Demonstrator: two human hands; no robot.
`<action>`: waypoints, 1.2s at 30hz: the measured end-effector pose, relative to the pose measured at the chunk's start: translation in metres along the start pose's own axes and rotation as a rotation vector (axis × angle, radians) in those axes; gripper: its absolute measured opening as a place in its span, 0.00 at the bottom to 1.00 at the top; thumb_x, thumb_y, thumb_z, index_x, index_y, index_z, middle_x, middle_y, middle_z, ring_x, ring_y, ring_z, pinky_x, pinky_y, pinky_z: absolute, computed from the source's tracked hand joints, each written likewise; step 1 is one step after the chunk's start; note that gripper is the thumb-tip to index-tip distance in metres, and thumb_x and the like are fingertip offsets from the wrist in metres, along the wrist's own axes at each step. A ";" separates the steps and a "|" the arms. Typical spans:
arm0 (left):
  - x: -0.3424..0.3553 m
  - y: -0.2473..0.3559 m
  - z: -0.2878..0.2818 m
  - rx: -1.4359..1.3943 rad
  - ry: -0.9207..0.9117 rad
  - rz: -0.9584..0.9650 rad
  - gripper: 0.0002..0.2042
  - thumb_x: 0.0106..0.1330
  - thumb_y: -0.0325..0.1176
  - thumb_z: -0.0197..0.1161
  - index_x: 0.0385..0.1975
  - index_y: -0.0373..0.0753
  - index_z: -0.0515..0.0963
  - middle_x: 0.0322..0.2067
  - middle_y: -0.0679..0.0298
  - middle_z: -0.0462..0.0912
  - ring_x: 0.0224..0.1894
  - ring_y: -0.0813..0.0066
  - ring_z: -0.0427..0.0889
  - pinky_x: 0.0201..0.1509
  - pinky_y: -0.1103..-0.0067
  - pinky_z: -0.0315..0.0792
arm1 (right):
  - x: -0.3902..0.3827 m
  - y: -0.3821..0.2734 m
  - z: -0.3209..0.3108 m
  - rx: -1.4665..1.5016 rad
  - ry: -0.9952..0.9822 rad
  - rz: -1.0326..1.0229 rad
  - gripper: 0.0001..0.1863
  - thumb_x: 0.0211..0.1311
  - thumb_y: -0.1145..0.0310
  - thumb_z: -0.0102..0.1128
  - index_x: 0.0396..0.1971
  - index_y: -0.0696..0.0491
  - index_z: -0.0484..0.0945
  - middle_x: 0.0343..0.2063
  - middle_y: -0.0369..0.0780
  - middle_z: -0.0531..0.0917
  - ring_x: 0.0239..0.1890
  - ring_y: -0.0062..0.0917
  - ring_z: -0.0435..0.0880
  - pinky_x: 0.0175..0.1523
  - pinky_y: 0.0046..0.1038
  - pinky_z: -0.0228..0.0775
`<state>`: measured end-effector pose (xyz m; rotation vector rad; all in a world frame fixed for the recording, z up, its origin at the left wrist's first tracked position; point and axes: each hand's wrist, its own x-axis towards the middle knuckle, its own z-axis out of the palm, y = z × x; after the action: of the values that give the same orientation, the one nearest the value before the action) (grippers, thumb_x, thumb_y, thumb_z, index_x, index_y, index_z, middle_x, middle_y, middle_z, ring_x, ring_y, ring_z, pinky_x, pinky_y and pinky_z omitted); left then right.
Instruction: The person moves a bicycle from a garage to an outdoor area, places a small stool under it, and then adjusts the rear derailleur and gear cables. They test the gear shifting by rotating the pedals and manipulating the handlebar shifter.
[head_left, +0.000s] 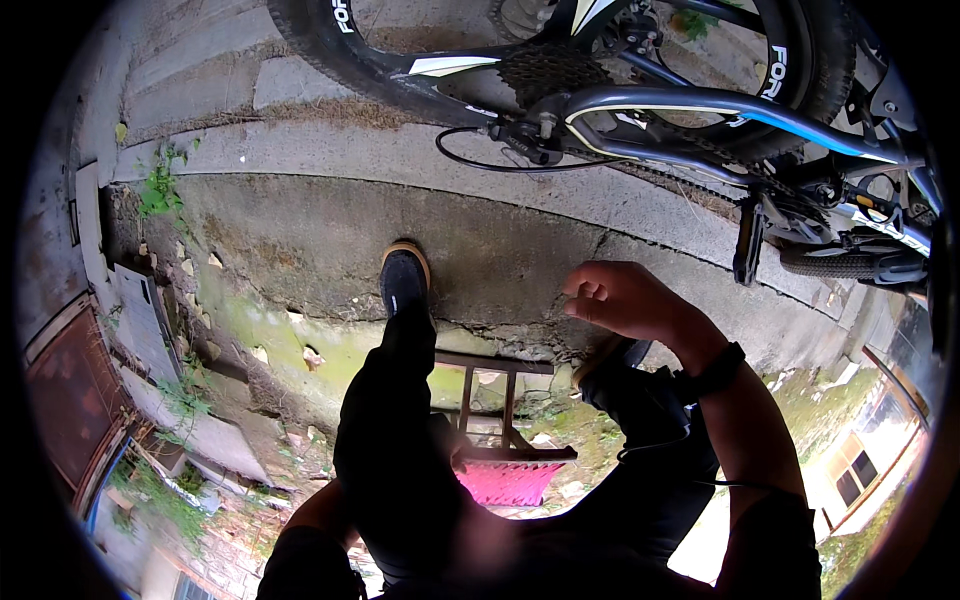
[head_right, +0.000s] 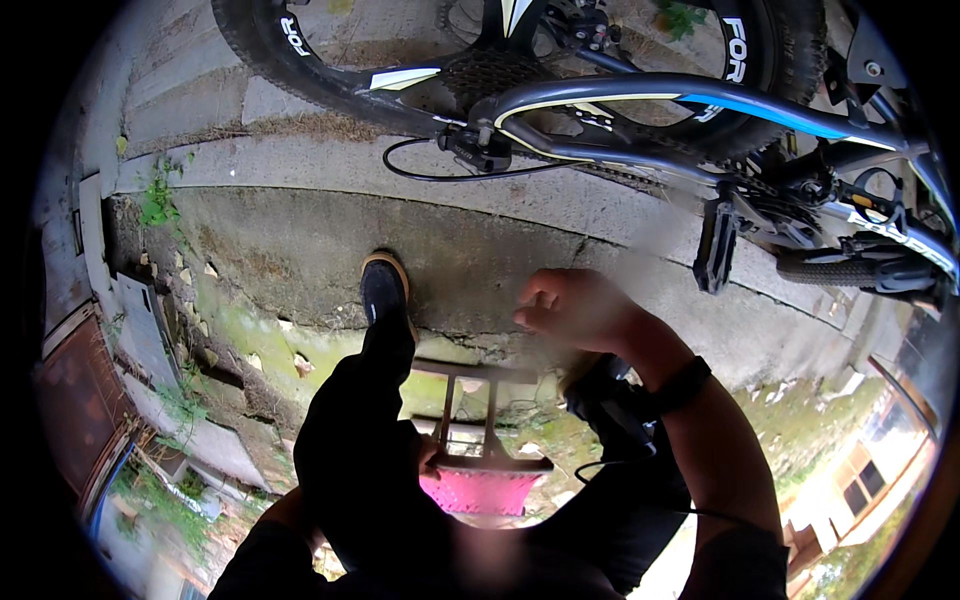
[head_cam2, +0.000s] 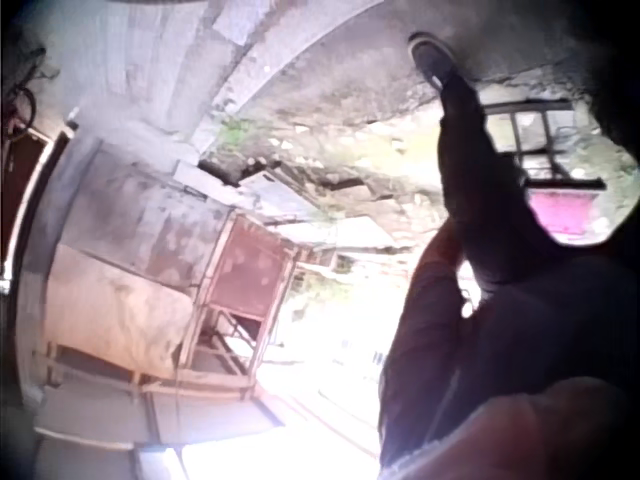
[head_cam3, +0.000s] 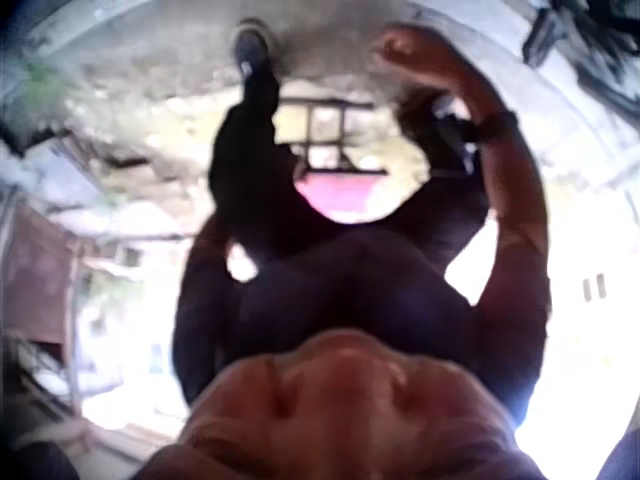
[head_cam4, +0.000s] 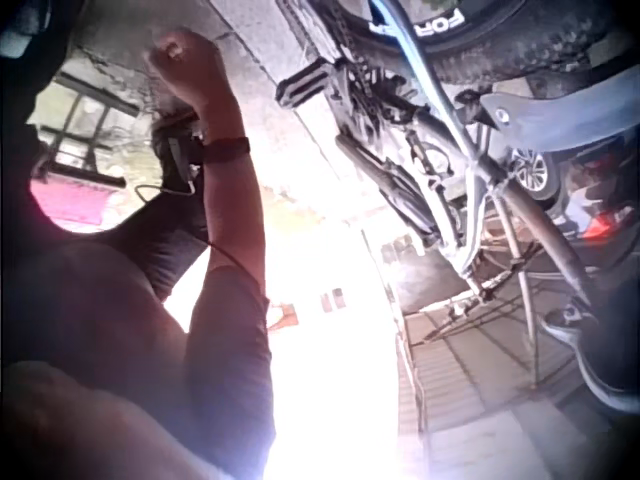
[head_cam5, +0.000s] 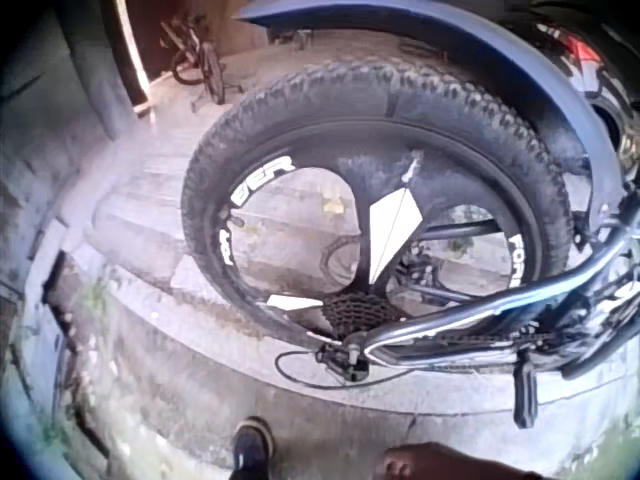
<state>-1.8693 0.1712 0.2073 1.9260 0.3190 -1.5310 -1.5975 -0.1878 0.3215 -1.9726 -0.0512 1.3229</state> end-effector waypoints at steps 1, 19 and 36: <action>0.002 -0.003 -0.011 0.020 0.006 0.000 0.15 0.64 0.45 0.59 0.37 0.40 0.83 0.34 0.49 0.86 0.41 0.49 0.86 0.42 0.64 0.79 | 0.005 0.002 0.000 0.012 0.030 -0.048 0.21 0.64 0.53 0.65 0.46 0.55 0.81 0.34 0.42 0.87 0.37 0.30 0.87 0.46 0.32 0.78; -0.023 -0.009 -0.272 0.348 0.461 0.456 0.11 0.62 0.37 0.64 0.40 0.39 0.82 0.36 0.51 0.87 0.42 0.52 0.86 0.45 0.68 0.78 | -0.068 -0.002 0.028 0.202 0.410 -0.307 0.21 0.66 0.56 0.67 0.51 0.55 0.78 0.39 0.40 0.84 0.37 0.20 0.81 0.42 0.26 0.74; -0.124 0.278 -0.286 0.293 0.613 0.931 0.16 0.65 0.34 0.67 0.48 0.31 0.79 0.38 0.53 0.87 0.40 0.70 0.85 0.47 0.73 0.77 | -0.119 -0.069 0.017 -0.391 1.006 -0.323 0.28 0.58 0.58 0.71 0.54 0.59 0.77 0.53 0.51 0.80 0.57 0.43 0.79 0.61 0.36 0.71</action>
<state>-1.5274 0.1620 0.4469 2.2434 -0.5286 -0.3833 -1.6425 -0.1783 0.4520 -2.6079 -0.1417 0.0229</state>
